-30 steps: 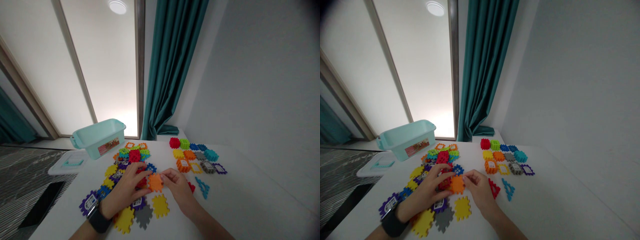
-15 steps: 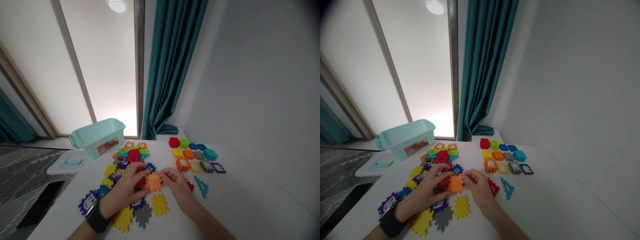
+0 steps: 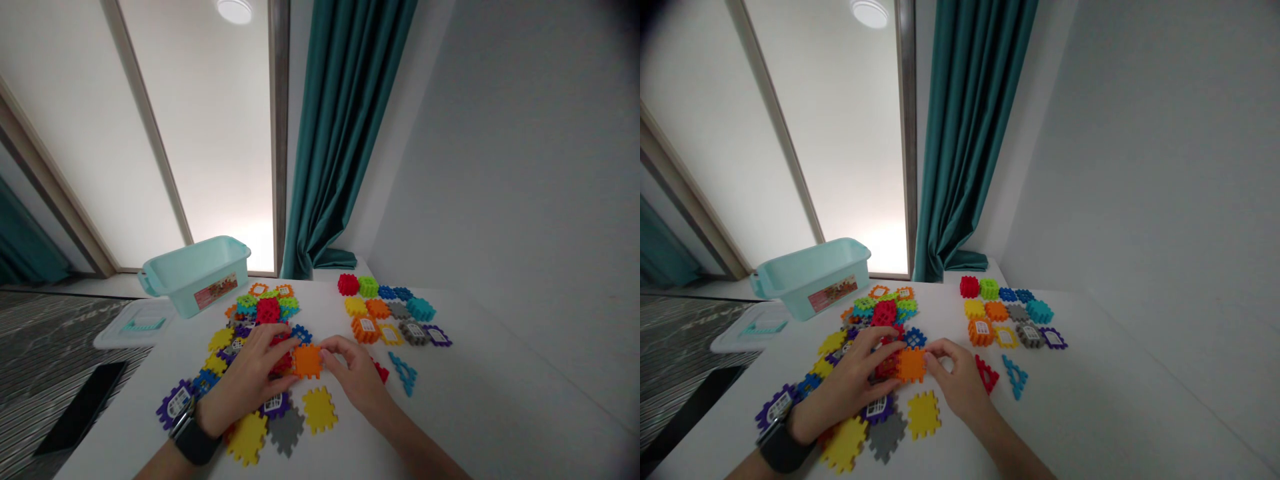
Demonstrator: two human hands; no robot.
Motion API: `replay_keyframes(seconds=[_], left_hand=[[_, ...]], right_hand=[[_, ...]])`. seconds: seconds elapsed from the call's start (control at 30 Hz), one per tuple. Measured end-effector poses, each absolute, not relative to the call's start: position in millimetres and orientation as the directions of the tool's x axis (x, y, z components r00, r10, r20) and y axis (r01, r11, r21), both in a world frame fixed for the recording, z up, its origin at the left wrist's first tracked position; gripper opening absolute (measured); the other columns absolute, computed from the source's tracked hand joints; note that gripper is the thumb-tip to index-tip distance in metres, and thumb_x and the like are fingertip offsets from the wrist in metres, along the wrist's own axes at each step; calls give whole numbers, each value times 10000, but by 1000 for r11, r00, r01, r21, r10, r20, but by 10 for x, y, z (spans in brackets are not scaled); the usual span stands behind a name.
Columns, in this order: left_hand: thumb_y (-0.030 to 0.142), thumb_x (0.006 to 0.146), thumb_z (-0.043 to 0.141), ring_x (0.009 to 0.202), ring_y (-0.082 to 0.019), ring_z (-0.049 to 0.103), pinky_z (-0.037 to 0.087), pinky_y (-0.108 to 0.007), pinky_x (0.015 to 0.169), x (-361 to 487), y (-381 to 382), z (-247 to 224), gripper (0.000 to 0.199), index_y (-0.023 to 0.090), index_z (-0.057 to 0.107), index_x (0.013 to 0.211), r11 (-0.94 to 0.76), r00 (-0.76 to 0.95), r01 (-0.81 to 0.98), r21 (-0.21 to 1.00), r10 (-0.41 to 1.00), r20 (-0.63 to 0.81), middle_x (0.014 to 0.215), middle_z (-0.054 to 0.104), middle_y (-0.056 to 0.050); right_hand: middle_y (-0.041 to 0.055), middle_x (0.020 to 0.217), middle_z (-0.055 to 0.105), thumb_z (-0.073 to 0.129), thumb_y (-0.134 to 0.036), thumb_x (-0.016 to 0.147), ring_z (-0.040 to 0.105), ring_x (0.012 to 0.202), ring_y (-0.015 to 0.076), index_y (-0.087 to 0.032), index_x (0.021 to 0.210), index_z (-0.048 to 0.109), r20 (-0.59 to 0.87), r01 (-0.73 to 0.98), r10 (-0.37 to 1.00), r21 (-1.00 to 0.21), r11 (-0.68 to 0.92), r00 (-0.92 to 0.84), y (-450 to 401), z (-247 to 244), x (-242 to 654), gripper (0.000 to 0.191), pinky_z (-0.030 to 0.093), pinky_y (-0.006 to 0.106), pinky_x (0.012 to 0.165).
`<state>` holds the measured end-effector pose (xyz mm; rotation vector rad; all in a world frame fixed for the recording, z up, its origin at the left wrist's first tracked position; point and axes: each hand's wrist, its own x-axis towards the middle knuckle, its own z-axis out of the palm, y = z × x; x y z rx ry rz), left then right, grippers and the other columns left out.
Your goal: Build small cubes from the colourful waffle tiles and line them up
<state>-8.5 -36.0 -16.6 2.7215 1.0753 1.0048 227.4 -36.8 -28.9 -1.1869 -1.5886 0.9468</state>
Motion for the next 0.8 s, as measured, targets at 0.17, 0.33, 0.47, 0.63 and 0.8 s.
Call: replay_keyframes(seconds=[0.17,0.33,0.47,0.63,0.8], left_hand=[[209,853,762,1165,-294,572,511,-463,999,-65,-361,-151,448,234,594,1267,-764,569,594,252,620,539,1259,586,-114],[259,879,718,1198,-301,558,497,-471,1017,-61,-376,-115,441,245,577,1297,-752,545,575,322,646,534,1307,562,-122],[291,912,653,1181,-291,575,503,-466,1016,-67,-385,-57,319,239,620,1225,-708,507,573,413,702,500,1288,570,-119],[284,886,667,1133,-279,601,520,-441,993,-49,-382,-41,204,229,656,1081,-675,478,573,464,736,480,1227,604,-107],[290,802,759,1131,-284,600,521,-440,990,-47,-363,-88,297,219,630,1061,-686,452,572,449,721,525,1229,597,-112]], right_hand=[[32,830,728,596,-268,873,676,826,215,-206,891,716,340,445,933,-823,354,-114,-401,-284,2286,137,513,319,783],[37,824,713,557,-197,902,660,812,211,-221,892,682,496,527,852,-685,502,-166,-423,-311,2272,128,508,328,767],[29,835,703,534,-163,950,648,826,205,-240,922,653,669,545,693,-488,682,-269,-439,-314,2268,145,510,387,857],[16,915,719,512,-109,975,675,865,171,-261,1016,646,746,505,552,-336,795,-372,-447,-287,2300,207,477,456,1033],[20,920,698,497,-101,976,667,892,167,-251,1005,629,733,521,533,-285,804,-422,-449,-278,2299,202,475,482,1064]])
